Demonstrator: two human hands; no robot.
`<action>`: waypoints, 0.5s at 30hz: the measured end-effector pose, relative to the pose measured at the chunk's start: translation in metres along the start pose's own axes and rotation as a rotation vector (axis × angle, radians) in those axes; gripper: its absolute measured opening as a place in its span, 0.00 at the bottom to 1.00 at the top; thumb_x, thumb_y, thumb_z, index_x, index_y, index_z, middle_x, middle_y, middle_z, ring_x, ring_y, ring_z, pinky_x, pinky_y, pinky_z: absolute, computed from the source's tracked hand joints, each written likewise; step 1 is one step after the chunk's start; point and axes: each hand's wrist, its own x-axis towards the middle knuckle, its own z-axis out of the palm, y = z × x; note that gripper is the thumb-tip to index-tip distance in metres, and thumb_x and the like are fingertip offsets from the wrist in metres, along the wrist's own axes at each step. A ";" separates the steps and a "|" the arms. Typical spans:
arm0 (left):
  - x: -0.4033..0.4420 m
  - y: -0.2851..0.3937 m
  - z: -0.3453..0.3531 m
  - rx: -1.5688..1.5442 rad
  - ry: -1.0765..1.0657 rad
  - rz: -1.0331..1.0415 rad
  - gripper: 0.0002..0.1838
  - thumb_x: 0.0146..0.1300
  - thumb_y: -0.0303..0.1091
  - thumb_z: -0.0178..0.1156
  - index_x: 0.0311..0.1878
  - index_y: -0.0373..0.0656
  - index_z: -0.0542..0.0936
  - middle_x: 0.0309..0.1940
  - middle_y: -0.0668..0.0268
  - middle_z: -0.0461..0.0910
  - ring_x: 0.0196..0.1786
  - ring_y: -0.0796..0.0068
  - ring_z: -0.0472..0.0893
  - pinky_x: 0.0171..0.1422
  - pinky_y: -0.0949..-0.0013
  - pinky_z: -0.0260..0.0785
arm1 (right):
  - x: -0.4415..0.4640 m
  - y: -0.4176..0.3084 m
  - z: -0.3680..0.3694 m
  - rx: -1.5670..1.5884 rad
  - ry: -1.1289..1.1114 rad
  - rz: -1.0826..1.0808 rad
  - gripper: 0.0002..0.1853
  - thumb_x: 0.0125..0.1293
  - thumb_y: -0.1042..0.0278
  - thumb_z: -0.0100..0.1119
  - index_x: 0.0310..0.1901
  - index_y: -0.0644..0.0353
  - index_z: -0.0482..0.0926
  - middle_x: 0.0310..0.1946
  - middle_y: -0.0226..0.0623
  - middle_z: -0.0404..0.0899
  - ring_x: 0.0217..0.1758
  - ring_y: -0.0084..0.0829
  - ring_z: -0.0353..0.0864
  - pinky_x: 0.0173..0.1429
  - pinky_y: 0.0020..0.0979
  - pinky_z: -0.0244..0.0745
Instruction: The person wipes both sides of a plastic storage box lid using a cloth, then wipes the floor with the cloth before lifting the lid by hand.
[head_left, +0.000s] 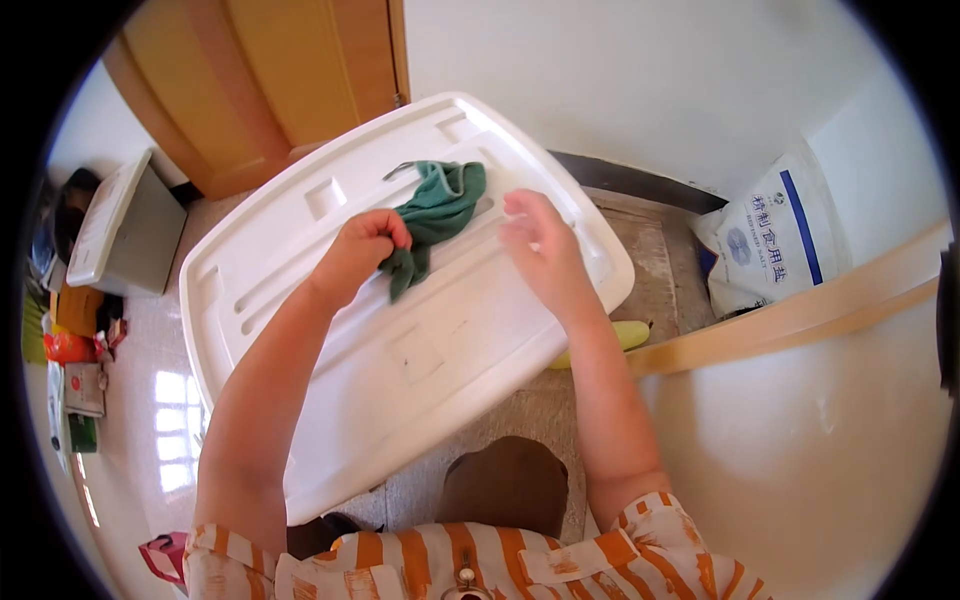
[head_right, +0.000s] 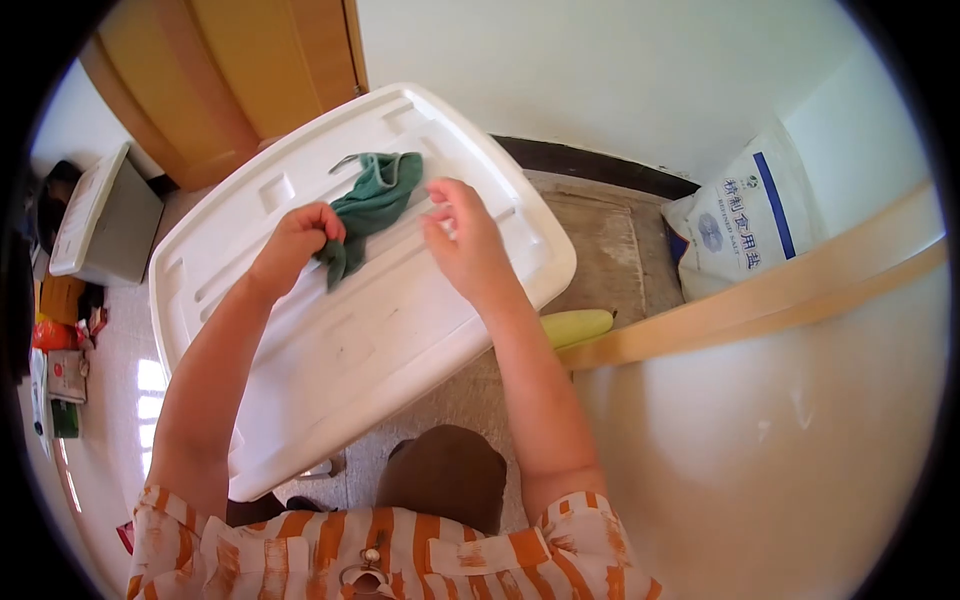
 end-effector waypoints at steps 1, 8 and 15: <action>-0.002 0.007 0.000 -0.189 -0.029 0.011 0.13 0.45 0.14 0.43 0.31 0.42 0.72 0.32 0.70 0.73 0.37 0.78 0.70 0.44 0.76 0.62 | 0.001 -0.008 0.013 0.083 -0.024 -0.016 0.24 0.58 0.75 0.59 0.57 0.59 0.69 0.49 0.37 0.76 0.47 0.28 0.76 0.53 0.27 0.70; -0.049 0.049 0.016 -0.538 -0.102 0.148 0.16 0.55 0.15 0.48 0.46 0.41 0.74 0.51 0.65 0.73 0.58 0.71 0.70 0.60 0.68 0.66 | 0.006 -0.032 0.066 0.352 -0.228 0.000 0.27 0.56 0.68 0.66 0.57 0.61 0.68 0.44 0.38 0.76 0.52 0.32 0.74 0.57 0.32 0.70; -0.069 -0.048 -0.066 0.906 0.370 0.404 0.19 0.63 0.28 0.52 0.58 0.45 0.73 0.61 0.59 0.69 0.67 0.61 0.63 0.73 0.60 0.49 | 0.003 -0.075 -0.010 0.617 0.184 0.170 0.28 0.56 0.74 0.68 0.55 0.63 0.64 0.40 0.32 0.75 0.37 0.23 0.75 0.42 0.26 0.75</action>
